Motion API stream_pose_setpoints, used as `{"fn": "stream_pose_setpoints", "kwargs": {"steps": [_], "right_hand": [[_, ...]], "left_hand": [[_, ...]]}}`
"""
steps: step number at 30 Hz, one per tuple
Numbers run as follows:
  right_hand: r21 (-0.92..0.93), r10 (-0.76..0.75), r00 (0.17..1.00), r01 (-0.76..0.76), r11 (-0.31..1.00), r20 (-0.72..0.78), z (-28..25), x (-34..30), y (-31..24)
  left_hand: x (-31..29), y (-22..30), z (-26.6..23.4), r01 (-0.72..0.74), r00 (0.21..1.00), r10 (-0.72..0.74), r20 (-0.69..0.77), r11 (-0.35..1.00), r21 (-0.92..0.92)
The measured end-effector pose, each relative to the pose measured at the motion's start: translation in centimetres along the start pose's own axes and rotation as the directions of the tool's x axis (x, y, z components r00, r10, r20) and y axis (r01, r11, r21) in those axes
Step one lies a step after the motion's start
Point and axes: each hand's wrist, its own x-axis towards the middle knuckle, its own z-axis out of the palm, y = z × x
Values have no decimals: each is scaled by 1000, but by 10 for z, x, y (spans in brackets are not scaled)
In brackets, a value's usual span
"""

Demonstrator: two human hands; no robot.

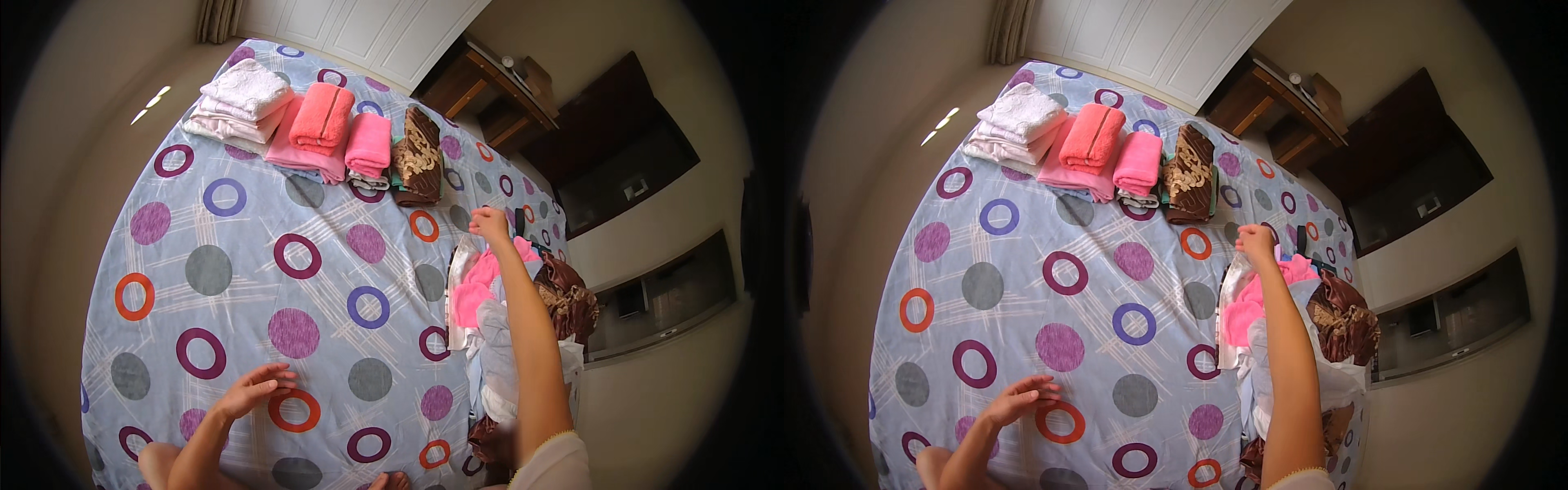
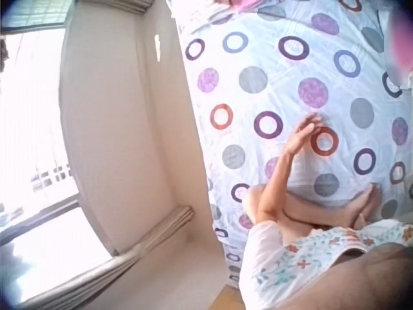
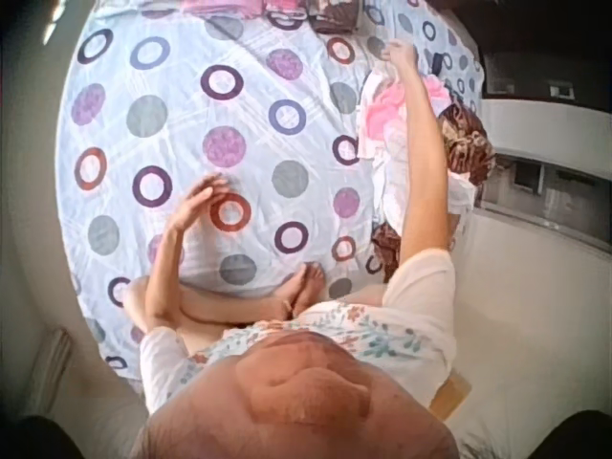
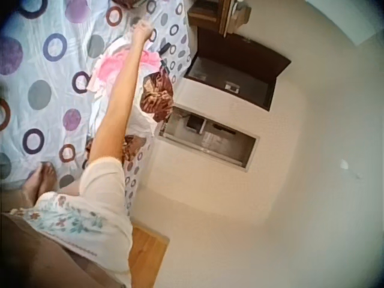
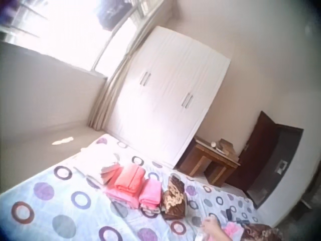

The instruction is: The person folds various pieces of laundry, including a brown patterned fabric and a pair of gray sweatpants, by hand while sitting on a bed.

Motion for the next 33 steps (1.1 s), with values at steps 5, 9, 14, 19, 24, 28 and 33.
{"fn": "stream_pose_setpoints", "kwargs": {"steps": [5,9,14,19,24,28,33], "right_hand": [[-646,-302,836,546,532,458,5,-173,32],[-492,-186,763,562,665,619,39,-324,65],[-370,-110,947,223,902,303,50,-436,92],[-256,-51,992,21,966,-112,37,-469,153],[-154,210,918,-273,950,-337,21,-485,155],[-196,140,908,-232,953,-395,25,-534,180],[-157,148,870,-248,956,-471,8,-559,215]], "left_hand": [[1,-10,-2,-125,961,174,-215,967,221],[-9,-2,-10,-78,865,252,-435,922,379],[-12,-15,-6,-144,856,453,-248,670,728],[-26,-39,-31,-208,608,791,-65,238,949],[-44,-42,-38,-107,528,842,115,-68,992],[-53,-57,-39,1,578,808,113,-138,990],[-60,-50,-47,54,509,841,186,-246,968]]}}
